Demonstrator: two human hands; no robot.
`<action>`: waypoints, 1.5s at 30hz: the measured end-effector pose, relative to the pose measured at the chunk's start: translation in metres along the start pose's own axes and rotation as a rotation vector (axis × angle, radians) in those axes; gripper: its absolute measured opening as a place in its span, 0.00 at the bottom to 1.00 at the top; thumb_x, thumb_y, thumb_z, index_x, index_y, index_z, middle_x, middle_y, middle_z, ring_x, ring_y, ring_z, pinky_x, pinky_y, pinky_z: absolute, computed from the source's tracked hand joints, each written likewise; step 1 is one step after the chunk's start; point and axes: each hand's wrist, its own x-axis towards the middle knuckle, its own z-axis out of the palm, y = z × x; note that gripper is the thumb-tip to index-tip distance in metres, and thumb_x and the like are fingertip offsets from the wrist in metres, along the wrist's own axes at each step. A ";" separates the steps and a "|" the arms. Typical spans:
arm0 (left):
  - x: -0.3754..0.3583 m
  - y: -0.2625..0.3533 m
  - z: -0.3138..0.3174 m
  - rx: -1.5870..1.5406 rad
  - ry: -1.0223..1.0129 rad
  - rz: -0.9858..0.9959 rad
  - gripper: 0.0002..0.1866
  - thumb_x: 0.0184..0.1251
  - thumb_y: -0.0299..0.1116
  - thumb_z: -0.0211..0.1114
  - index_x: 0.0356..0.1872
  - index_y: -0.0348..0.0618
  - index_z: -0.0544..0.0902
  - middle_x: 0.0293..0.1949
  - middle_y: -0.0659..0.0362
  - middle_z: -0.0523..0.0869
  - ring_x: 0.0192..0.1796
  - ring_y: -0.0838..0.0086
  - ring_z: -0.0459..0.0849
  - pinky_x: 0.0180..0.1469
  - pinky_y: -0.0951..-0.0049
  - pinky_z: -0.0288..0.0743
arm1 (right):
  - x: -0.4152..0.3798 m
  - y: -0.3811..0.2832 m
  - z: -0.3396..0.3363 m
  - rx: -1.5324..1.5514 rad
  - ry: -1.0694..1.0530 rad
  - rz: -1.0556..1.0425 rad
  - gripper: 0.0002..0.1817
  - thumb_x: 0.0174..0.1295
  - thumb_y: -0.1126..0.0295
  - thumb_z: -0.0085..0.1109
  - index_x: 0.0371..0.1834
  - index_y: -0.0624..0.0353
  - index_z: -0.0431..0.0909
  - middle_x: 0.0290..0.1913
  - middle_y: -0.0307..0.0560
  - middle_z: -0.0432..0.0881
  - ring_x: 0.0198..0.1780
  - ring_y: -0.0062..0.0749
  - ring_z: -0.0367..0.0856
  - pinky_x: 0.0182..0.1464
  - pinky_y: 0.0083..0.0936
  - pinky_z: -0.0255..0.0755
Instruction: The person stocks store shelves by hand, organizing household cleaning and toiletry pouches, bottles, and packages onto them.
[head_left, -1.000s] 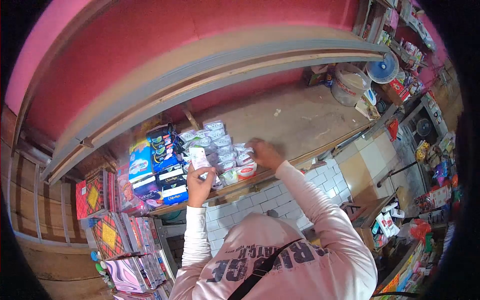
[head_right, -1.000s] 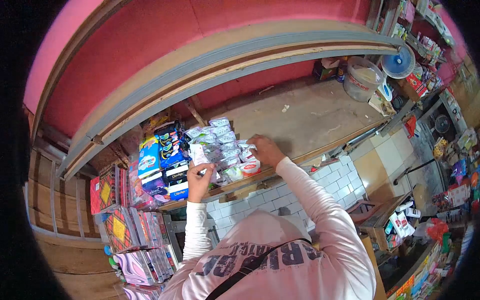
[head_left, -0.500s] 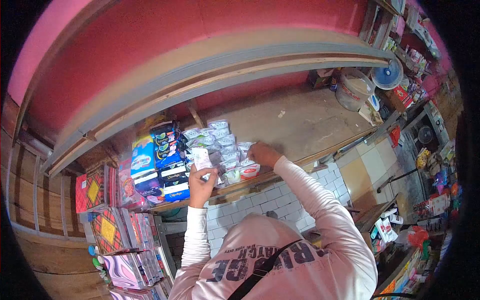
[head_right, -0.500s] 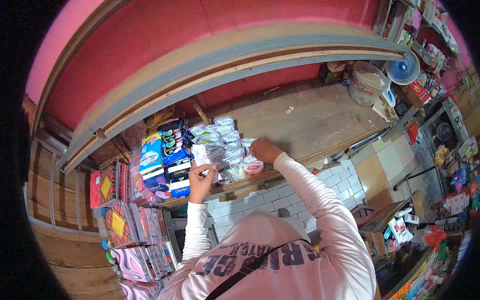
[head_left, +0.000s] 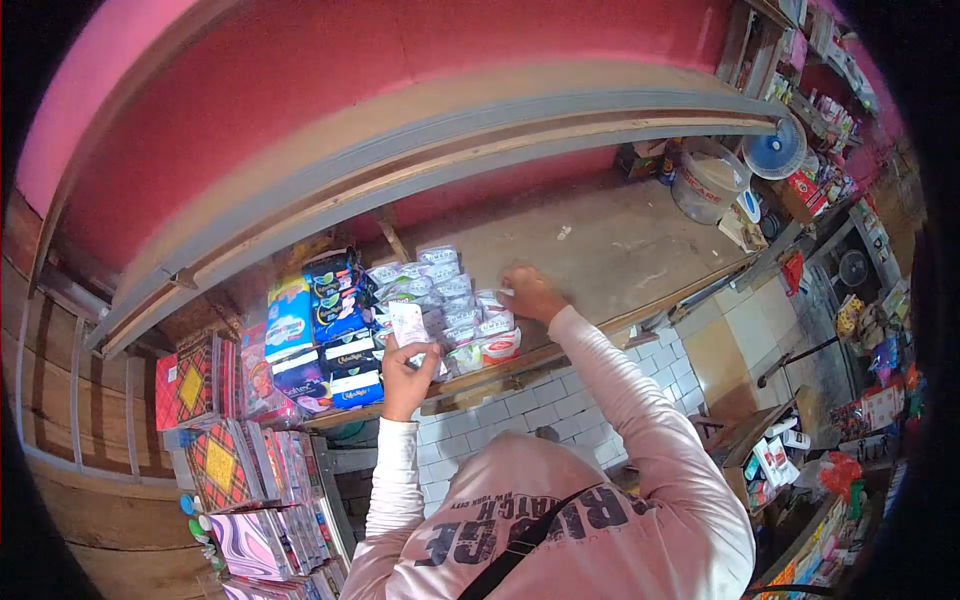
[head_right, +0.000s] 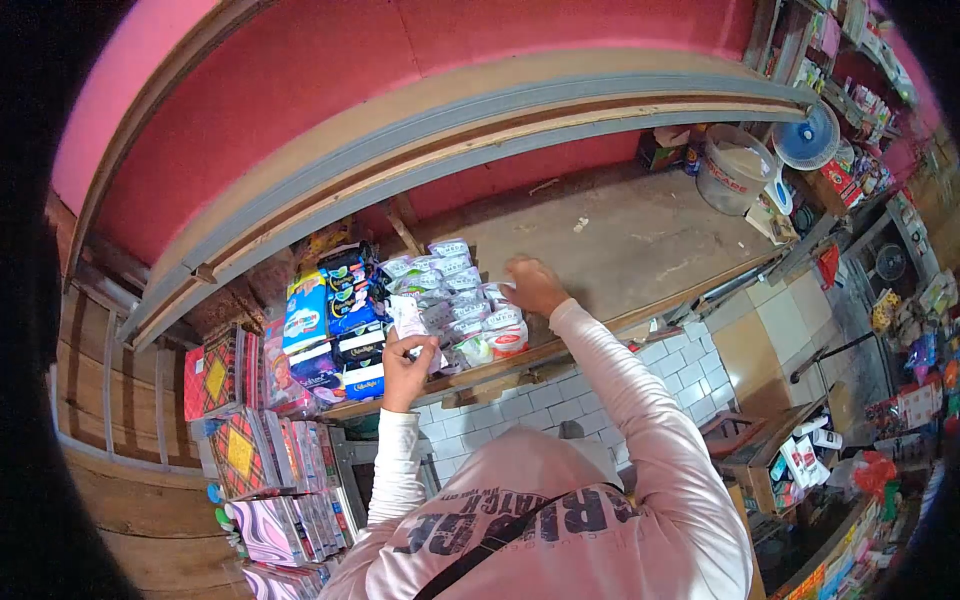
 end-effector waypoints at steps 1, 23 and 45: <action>-0.001 -0.002 0.001 -0.011 -0.001 -0.003 0.05 0.56 0.29 0.73 0.30 0.37 0.88 0.44 0.47 0.80 0.49 0.59 0.80 0.54 0.67 0.70 | 0.006 0.016 0.019 -0.018 0.114 -0.076 0.14 0.56 0.60 0.64 0.39 0.58 0.86 0.40 0.54 0.85 0.47 0.52 0.83 0.53 0.42 0.76; -0.008 -0.004 -0.005 0.045 -0.005 -0.025 0.04 0.56 0.30 0.73 0.29 0.42 0.90 0.39 0.43 0.82 0.46 0.55 0.82 0.69 0.59 0.62 | 0.008 0.043 0.041 0.230 -0.377 -0.057 0.09 0.52 0.71 0.61 0.33 0.59 0.88 0.39 0.58 0.86 0.43 0.49 0.86 0.50 0.38 0.79; 0.023 0.019 0.049 -0.013 -0.214 0.202 0.19 0.56 0.29 0.73 0.14 0.43 0.70 0.21 0.62 0.74 0.26 0.76 0.71 0.61 0.67 0.68 | 0.005 -0.065 -0.058 1.017 -0.537 0.185 0.29 0.69 0.46 0.56 0.57 0.63 0.78 0.42 0.41 0.82 0.41 0.23 0.82 0.42 0.20 0.77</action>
